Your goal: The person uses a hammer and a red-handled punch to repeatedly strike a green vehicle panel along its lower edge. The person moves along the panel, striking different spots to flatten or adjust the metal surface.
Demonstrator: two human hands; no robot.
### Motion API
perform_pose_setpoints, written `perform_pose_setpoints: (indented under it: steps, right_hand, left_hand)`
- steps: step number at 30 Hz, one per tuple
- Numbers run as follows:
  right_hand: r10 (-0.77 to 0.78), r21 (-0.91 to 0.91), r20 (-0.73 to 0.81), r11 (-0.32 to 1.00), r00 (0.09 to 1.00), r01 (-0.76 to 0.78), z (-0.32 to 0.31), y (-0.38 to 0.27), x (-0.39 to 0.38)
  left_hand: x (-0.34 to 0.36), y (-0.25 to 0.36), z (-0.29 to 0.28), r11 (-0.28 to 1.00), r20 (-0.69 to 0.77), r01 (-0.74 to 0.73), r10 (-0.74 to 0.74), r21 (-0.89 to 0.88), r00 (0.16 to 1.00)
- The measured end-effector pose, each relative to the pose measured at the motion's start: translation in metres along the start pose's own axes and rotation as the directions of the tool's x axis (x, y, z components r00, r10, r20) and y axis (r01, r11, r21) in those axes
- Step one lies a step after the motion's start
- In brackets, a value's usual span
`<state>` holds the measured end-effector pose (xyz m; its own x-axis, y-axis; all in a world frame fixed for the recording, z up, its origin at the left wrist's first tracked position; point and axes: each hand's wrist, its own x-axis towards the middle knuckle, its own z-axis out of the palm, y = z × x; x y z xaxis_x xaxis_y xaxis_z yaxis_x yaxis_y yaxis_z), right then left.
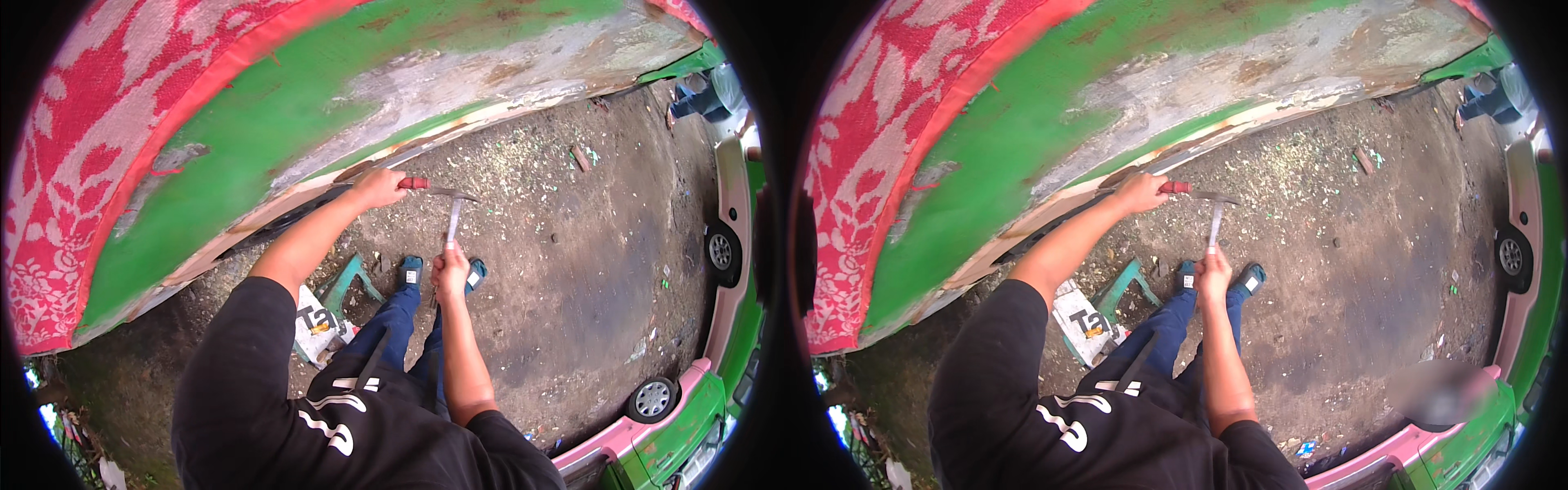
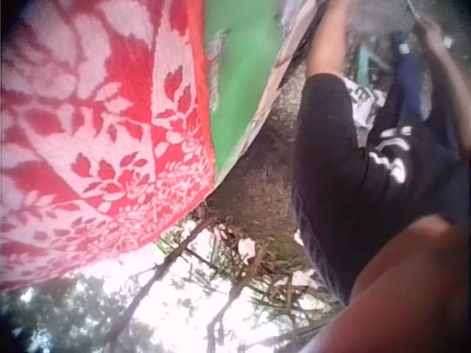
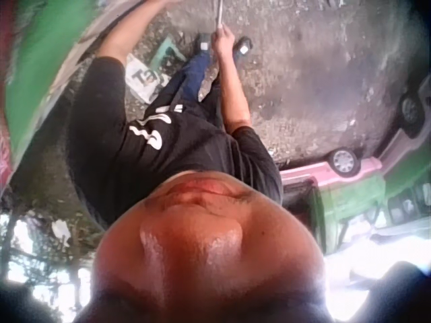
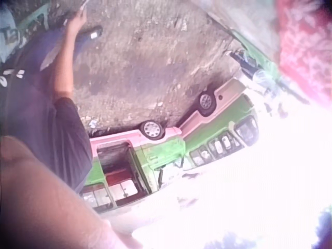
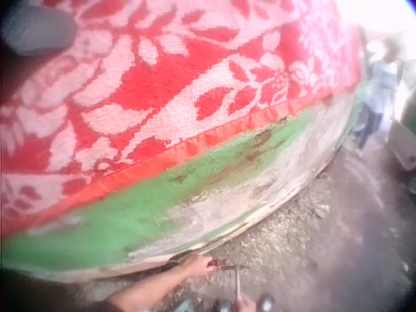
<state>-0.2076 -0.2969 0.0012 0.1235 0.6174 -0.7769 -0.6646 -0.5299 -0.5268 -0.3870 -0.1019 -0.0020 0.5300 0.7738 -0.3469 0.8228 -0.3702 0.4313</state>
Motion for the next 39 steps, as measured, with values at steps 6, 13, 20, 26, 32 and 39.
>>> perform_pose_setpoints:
  steps: [6, 13, 20, 26, 32, 39]
  right_hand:
    - [0.015, -0.133, 0.135, 0.991, 0.991, 0.003, 0.003, -0.018, 0.006]
    - [-0.070, -0.083, -0.010, 0.994, 0.997, 0.069, -0.007, -0.026, 0.008]
    - [-0.044, 0.238, -0.030, 0.970, 0.999, 0.050, 0.004, -0.022, -0.003]
    - [-0.032, 0.088, 0.041, 0.996, 0.999, 0.028, 0.005, -0.039, -0.003]
    - [0.048, -0.012, 0.097, 0.999, 0.994, -0.047, 0.002, -0.032, -0.006]
    - [0.052, 0.026, 0.037, 0.998, 0.998, -0.053, 0.000, -0.040, 0.000]
  left_hand:
    - [0.000, 0.000, 0.008, 1.000, 0.071, -0.005, 0.006, -0.014, 0.997]
    - [-0.006, 0.001, 0.005, 0.999, 0.048, 0.017, -0.015, -0.038, 0.999]
    - [-0.008, 0.006, -0.012, 0.999, -0.035, 0.014, -0.016, -0.045, 0.999]
    - [-0.007, 0.005, -0.010, 1.000, -0.044, 0.001, -0.002, -0.024, 0.999]
    - [-0.004, 0.001, -0.010, 0.999, -0.013, 0.028, -0.028, 0.026, 1.000]
    - [-0.005, 0.003, -0.011, 1.000, -0.025, 0.012, -0.012, 0.005, 1.000]
